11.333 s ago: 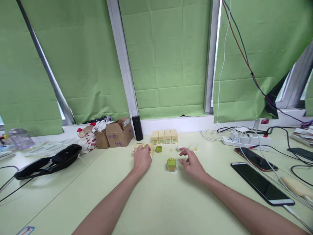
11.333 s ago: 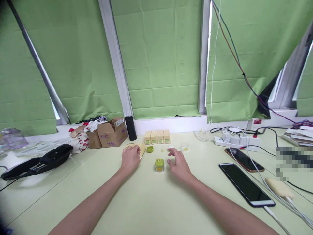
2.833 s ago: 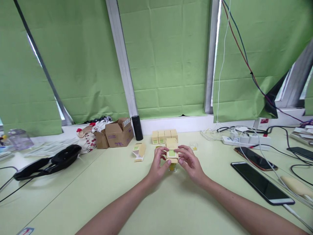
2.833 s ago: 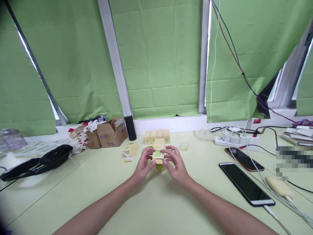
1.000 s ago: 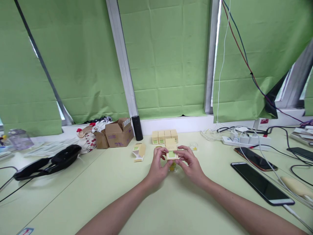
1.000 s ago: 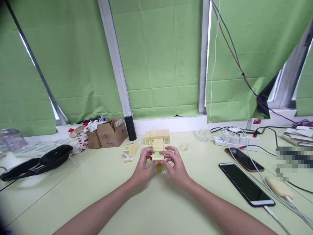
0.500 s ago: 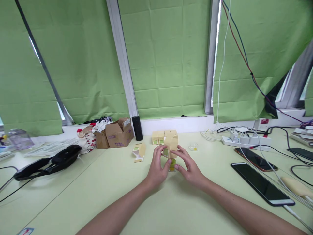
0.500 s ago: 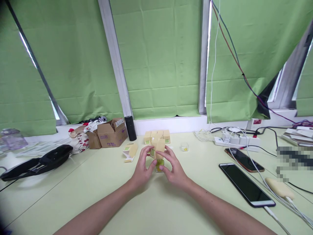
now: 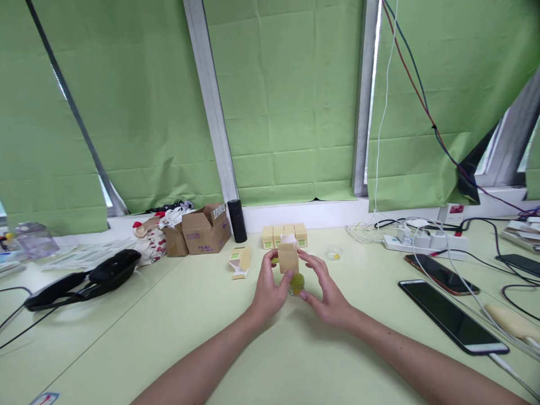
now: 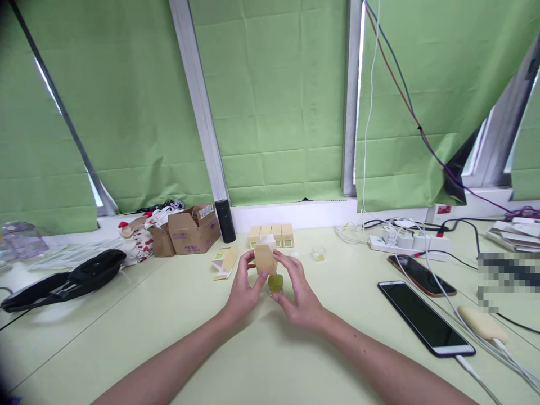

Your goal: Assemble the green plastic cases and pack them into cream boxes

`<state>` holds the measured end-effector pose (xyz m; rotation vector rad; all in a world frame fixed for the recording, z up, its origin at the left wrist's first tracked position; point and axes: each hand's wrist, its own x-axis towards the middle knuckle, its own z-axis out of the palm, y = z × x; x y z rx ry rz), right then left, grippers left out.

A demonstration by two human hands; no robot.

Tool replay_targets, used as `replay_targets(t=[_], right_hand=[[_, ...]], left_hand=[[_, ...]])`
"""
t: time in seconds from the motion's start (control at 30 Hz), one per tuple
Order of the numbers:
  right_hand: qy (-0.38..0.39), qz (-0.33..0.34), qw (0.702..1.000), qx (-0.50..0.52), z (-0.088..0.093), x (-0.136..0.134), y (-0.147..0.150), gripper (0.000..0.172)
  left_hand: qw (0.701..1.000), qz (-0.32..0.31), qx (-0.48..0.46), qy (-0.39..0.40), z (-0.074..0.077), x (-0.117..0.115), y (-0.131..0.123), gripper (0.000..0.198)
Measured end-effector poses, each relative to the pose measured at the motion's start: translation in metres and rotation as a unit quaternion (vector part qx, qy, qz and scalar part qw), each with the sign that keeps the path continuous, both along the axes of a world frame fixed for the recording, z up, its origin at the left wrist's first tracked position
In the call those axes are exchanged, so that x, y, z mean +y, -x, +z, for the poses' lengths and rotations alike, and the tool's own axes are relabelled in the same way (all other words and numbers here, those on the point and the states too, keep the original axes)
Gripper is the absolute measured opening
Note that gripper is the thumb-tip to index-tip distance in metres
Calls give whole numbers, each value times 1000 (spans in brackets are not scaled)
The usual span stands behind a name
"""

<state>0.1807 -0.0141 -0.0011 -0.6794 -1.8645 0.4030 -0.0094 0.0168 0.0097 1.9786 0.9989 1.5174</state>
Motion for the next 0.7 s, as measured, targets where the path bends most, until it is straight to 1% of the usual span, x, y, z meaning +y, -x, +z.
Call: replay_targets(t=[0.13,0.3,0.37,0.47,0.53,0.6,0.7], right_hand=[[-1,20,999,-29,2,-5,0,75],[3,27,998,-57,0,-5,0,79],[-6,7,998,-67,-4,-1,1,75],[-3,-57,996,-68,-13,7,3,66],[21,-98,993,-68,-20,13,4,64],[55,-123,988,-82,-25,18,5,62],[99,-140,977,-126,-27,22,5,51]], left_hand=[[1000,18,-7,14,0,2,1,54],[997,78,1,6,-1,8,2,44],[996,93,-11,11,-3,12,4,42],[994,93,-48,25,-7,22,8,43],[992,96,-69,39,-11,30,12,44],[990,96,-82,59,-15,37,15,47],[987,93,-94,93,-19,46,19,52]])
